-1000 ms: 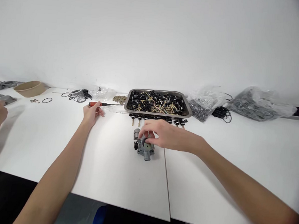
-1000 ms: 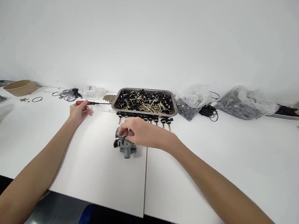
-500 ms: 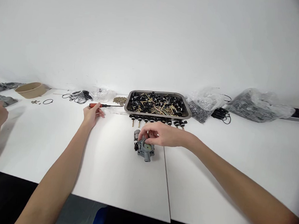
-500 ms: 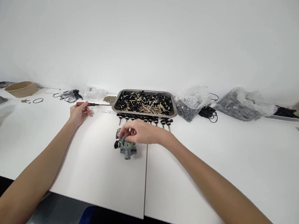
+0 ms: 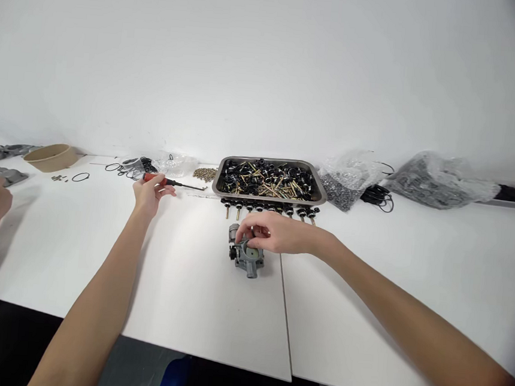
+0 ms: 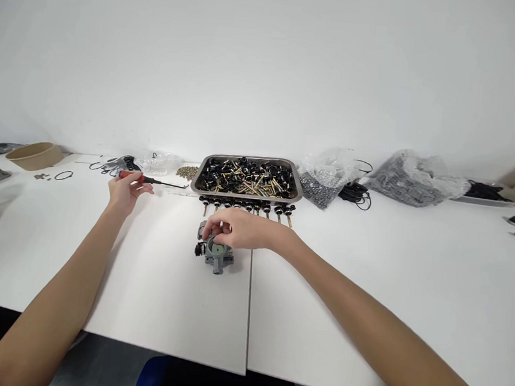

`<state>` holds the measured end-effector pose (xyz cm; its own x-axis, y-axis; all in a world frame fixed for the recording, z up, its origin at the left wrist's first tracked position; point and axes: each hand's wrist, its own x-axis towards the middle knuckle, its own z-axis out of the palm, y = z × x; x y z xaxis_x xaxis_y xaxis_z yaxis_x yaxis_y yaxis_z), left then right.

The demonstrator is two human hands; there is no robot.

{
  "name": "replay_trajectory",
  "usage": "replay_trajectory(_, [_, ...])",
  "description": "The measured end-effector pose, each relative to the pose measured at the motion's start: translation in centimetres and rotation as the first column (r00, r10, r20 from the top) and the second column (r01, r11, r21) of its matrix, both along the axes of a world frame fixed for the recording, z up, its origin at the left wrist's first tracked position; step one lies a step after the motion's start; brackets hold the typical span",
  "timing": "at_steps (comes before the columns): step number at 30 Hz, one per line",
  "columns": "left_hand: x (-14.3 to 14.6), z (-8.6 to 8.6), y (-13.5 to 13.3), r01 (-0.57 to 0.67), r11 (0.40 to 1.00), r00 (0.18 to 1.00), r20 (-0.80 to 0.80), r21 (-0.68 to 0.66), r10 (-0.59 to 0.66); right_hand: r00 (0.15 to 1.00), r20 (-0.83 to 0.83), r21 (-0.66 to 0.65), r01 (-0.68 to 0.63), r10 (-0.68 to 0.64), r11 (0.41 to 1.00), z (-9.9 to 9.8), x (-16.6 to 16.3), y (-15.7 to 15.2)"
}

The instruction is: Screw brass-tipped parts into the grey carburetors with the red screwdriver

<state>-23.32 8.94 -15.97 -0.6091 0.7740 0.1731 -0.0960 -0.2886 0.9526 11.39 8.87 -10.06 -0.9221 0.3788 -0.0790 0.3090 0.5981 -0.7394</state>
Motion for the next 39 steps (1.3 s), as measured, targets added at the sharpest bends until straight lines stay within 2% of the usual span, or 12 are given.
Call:
replay_trajectory(11, [1.5, 2.3, -0.7, 0.04, 0.992, 0.999, -0.018, 0.116, -0.038, 1.0, 0.01, -0.023, -0.002, 0.002, 1.0, -0.2, 0.0, 0.2])
replay_trajectory(16, [2.3, 3.6, -1.4, 0.048, 0.987, 0.999, -0.009, 0.156, -0.048, 0.996, -0.079, -0.091, -0.037, 0.03, 0.995, -0.1, 0.2, 0.7])
replay_trajectory(19, [3.1, 4.6, -1.8, 0.087, 0.981, 0.996, 0.01, 0.176, -0.09, 0.98, -0.156, -0.156, 0.099, -0.123, 0.983, -0.4, 0.0, 0.9])
replay_trajectory(22, [4.3, 5.4, -2.3, 0.156, 0.972, 0.987, 0.02, 0.177, -0.162, 0.904, -0.253, -0.12, 0.323, -0.344, 0.939, -1.5, -0.5, 1.2])
replay_trajectory(24, [5.3, 5.7, -2.5, 0.198, 0.968, 0.98, -0.001, 0.155, -0.2, 0.858, -0.305, -0.121, 0.395, -0.413, 0.911, -2.5, -0.9, 1.5])
replay_trajectory(31, [8.4, 5.5, -2.7, 0.333, 0.941, 0.941, -0.093, 0.061, -0.326, 0.815, -0.352, -0.179, 0.424, -0.46, 0.888, -4.7, -1.5, 2.1])
replay_trajectory(39, [9.2, 4.9, -2.7, 0.395, 0.918, 0.914, -0.111, 0.032, -0.389, 0.805, -0.387, -0.152, 0.426, -0.451, 0.892, -5.8, -2.0, 2.6])
